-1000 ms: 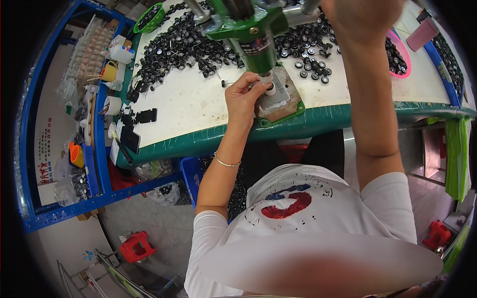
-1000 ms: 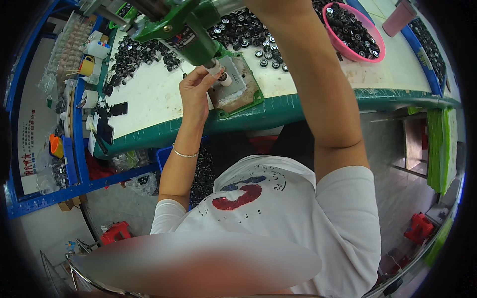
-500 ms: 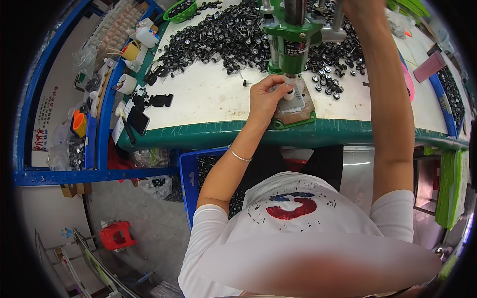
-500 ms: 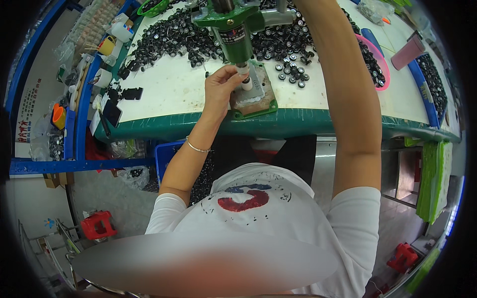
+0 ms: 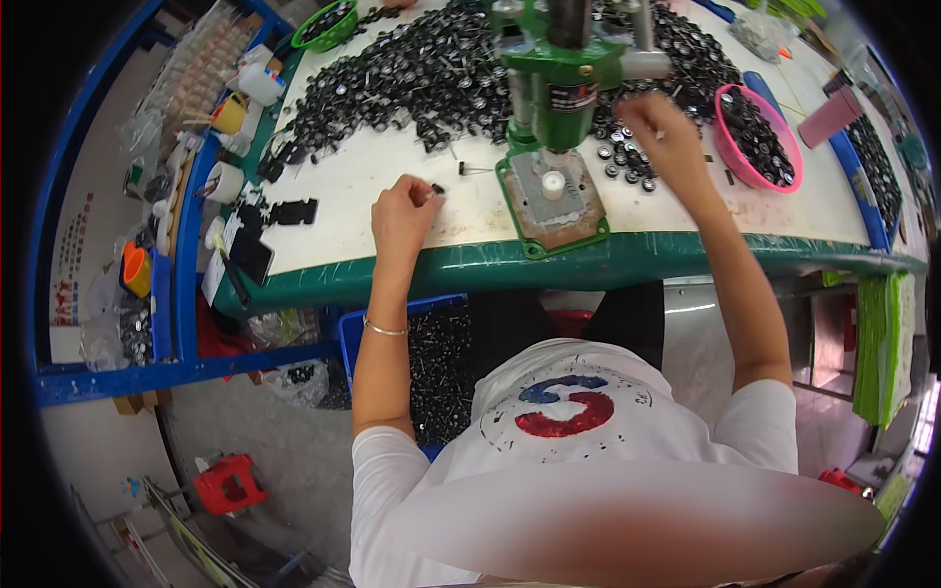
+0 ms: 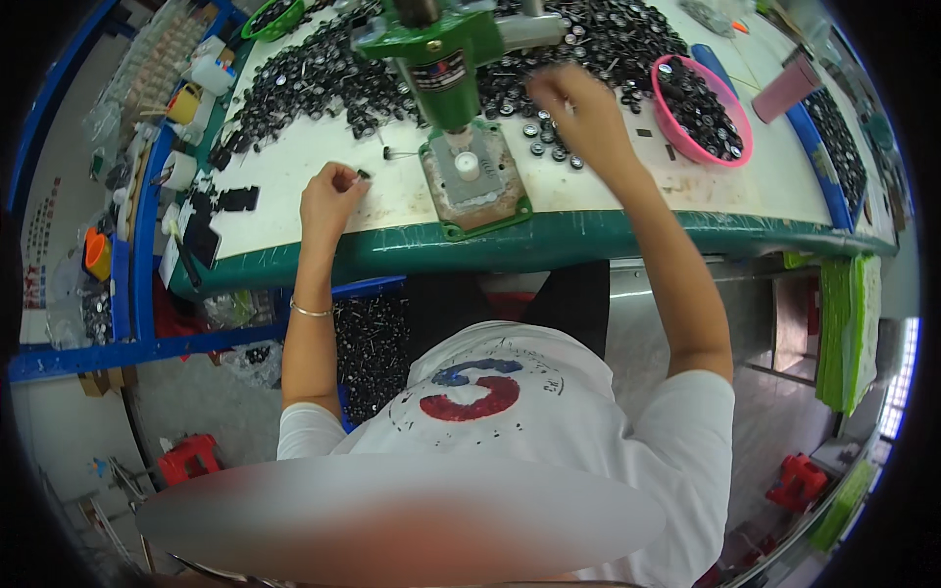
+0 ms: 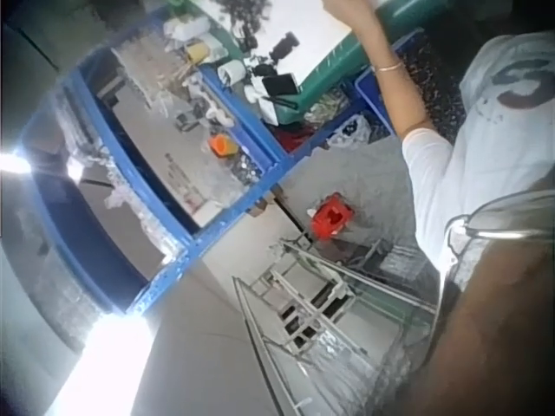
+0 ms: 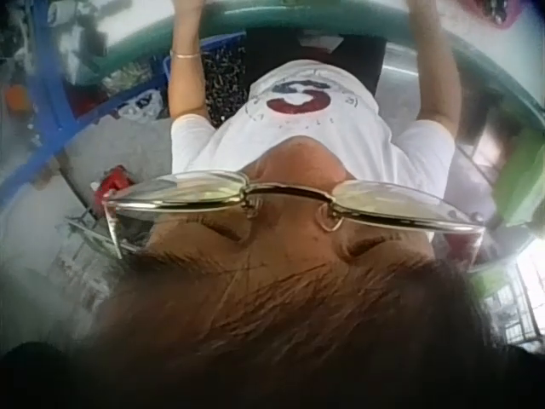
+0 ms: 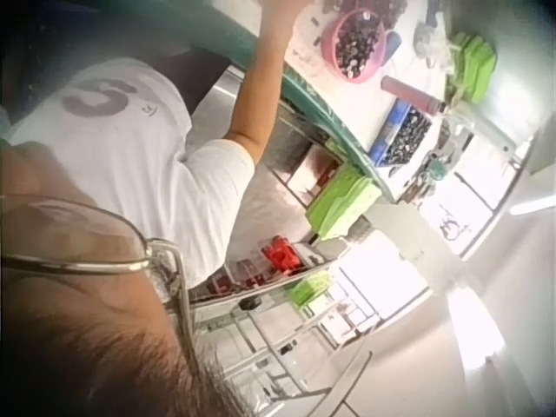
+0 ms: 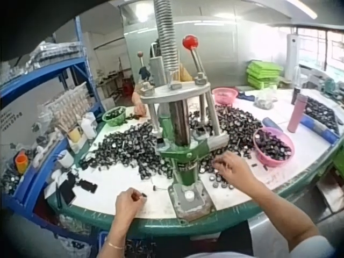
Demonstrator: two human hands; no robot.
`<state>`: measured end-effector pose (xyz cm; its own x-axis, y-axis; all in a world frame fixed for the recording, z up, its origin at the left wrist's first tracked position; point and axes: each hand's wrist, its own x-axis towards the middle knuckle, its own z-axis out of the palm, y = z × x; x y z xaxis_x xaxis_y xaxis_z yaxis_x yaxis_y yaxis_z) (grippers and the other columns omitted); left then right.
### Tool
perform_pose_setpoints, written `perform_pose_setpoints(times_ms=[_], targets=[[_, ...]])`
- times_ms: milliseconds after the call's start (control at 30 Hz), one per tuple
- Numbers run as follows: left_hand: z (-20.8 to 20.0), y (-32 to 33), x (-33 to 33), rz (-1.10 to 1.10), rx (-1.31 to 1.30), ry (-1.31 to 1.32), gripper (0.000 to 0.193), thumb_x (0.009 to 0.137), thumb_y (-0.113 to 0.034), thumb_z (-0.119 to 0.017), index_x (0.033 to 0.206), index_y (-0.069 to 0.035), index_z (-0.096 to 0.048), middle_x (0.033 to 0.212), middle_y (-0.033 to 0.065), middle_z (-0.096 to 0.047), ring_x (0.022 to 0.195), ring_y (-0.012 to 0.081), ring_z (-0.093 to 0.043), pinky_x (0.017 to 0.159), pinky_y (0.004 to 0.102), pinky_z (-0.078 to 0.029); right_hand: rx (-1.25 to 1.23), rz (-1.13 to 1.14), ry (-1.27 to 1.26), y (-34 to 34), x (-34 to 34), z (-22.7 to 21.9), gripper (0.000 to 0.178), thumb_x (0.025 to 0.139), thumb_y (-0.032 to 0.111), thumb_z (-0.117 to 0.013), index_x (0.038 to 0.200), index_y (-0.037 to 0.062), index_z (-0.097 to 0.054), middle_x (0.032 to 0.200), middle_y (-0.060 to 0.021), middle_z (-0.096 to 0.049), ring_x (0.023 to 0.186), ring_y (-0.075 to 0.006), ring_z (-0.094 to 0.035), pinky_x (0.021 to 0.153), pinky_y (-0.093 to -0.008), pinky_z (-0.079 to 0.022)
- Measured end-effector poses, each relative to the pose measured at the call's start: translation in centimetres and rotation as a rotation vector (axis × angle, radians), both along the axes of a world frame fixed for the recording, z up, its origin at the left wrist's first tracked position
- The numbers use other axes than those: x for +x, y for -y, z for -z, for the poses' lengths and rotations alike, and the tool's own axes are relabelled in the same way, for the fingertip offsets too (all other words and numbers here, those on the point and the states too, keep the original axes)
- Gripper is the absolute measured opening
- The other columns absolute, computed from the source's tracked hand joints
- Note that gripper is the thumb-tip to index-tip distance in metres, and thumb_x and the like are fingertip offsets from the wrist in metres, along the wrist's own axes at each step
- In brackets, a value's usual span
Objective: The person assembles toy wheel assemblies by positioning wheel components and axles into a manual press fixture and pulling the lever by hand to press them together.
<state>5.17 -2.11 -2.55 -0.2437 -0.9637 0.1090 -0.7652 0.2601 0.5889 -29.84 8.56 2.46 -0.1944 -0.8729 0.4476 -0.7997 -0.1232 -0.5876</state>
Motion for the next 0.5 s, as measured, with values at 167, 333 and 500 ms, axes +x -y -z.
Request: perform_pose_setpoints(times_ms=[167,333,500], targets=[[0.0,0.2,-1.6,0.022,-0.344,0.003,0.026,0.076,-0.034,-0.078,0.081,-0.009,-0.072,0.08,0.0058,-0.067,0.093,0.0287,-0.059,0.089,0.0419,-0.042,-0.063,-0.1,-0.482,-3.4,1.8,5.7,0.018,0.088,0.015,-0.066,0.106,0.0103,-0.069,0.099,-0.0051,-0.064,0.102,-0.0238,-0.059,0.092,-0.0382,-0.042],[-0.2,0.7,-5.8,0.008,-0.513,0.342,0.041,0.081,-0.044,-0.072,0.067,-0.006,-0.074,0.079,0.0084,-0.07,0.08,0.0283,-0.06,0.089,0.0424,-0.039,-0.057,-0.045,-0.515,-3.2,1.7,5.5,0.014,0.088,0.017,-0.066,0.1,0.0123,-0.07,0.102,-0.0011,-0.065,0.105,-0.0217,-0.057,0.097,-0.0395,-0.039],[0.2,1.2,-6.4,0.041,-0.43,0.458,0.031,0.077,-0.034,-0.073,0.072,-0.004,-0.076,0.081,0.0107,-0.069,0.084,0.029,-0.061,0.09,0.0417,-0.038,0.026,-0.071,-0.465,-2.9,1.4,4.9,0.016,0.09,0.015,-0.064,0.104,0.0115,-0.068,0.105,-0.0033,-0.065,0.107,-0.0235,-0.058,0.098,-0.0389,-0.039]])
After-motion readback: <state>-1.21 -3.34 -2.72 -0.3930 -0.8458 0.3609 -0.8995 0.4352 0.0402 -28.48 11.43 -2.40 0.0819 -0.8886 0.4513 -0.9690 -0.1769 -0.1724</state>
